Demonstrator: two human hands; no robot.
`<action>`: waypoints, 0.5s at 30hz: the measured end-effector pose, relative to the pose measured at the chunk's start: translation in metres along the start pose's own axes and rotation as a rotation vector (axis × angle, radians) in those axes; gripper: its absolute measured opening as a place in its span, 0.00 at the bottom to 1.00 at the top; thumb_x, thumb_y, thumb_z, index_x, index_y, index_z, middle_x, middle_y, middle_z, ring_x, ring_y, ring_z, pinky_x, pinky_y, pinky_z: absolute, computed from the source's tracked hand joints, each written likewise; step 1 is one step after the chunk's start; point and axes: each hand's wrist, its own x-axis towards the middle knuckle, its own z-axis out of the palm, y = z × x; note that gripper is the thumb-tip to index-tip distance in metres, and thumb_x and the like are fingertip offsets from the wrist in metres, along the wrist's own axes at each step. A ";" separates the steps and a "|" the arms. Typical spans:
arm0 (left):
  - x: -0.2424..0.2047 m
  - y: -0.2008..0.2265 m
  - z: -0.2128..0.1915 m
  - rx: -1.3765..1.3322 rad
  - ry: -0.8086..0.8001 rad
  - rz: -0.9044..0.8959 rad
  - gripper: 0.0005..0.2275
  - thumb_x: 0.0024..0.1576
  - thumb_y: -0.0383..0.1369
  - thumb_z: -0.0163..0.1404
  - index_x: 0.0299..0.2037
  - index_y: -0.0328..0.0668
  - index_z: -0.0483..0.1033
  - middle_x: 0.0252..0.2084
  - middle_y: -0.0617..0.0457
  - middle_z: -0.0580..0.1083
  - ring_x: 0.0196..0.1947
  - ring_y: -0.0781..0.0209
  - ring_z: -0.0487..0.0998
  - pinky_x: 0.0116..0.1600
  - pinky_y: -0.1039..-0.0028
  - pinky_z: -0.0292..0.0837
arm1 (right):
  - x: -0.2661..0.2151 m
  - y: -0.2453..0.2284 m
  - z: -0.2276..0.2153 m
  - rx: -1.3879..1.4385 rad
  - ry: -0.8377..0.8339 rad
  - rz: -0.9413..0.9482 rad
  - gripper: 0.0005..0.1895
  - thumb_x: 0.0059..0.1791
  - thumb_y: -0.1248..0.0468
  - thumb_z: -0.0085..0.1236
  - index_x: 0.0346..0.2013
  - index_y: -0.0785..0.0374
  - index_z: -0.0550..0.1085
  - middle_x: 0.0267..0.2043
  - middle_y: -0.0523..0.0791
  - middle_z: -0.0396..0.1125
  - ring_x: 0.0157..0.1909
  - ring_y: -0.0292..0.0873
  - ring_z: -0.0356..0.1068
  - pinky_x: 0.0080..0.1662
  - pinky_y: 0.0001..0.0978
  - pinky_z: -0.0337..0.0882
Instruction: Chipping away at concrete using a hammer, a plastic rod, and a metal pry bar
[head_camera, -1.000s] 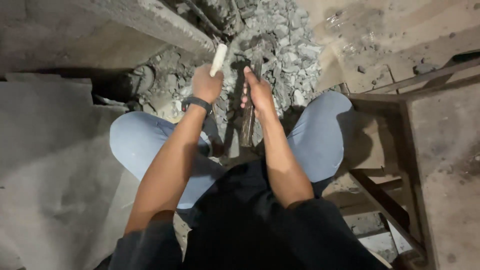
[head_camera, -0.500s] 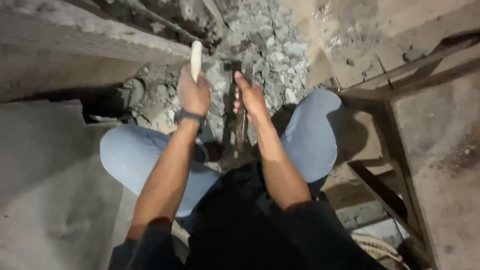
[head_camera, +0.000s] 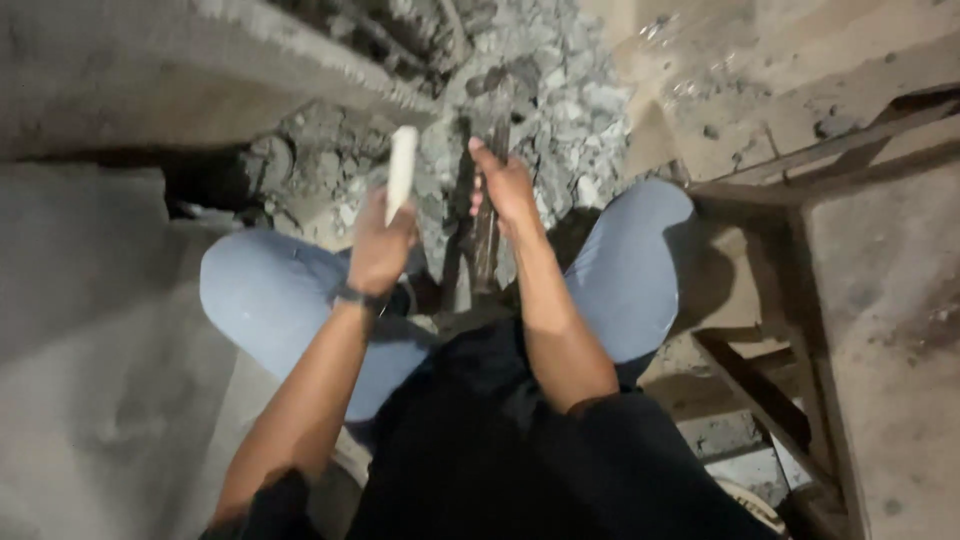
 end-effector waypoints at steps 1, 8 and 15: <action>0.002 0.003 0.005 0.000 0.000 -0.001 0.10 0.58 0.33 0.41 0.44 0.35 0.68 0.22 0.45 0.68 0.21 0.50 0.74 0.31 0.62 0.69 | -0.006 0.002 0.000 -0.001 0.000 0.001 0.20 0.43 0.51 0.58 0.22 0.65 0.66 0.15 0.44 0.58 0.11 0.41 0.62 0.16 0.36 0.70; 0.072 -0.024 0.042 -0.271 -0.048 -0.198 0.18 0.51 0.26 0.46 0.51 0.28 0.61 0.24 0.47 0.68 0.15 0.61 0.73 0.13 0.74 0.68 | -0.025 -0.010 0.005 -0.158 0.009 -0.132 0.18 0.42 0.54 0.60 0.19 0.63 0.66 0.13 0.44 0.56 0.10 0.40 0.62 0.15 0.34 0.70; 0.141 -0.064 0.046 -0.126 0.093 -0.073 0.12 0.55 0.26 0.44 0.48 0.29 0.61 0.34 0.38 0.68 0.21 0.57 0.74 0.19 0.75 0.66 | -0.030 -0.013 0.007 -0.138 0.019 -0.132 0.16 0.43 0.55 0.58 0.20 0.64 0.67 0.14 0.44 0.57 0.11 0.39 0.62 0.16 0.32 0.70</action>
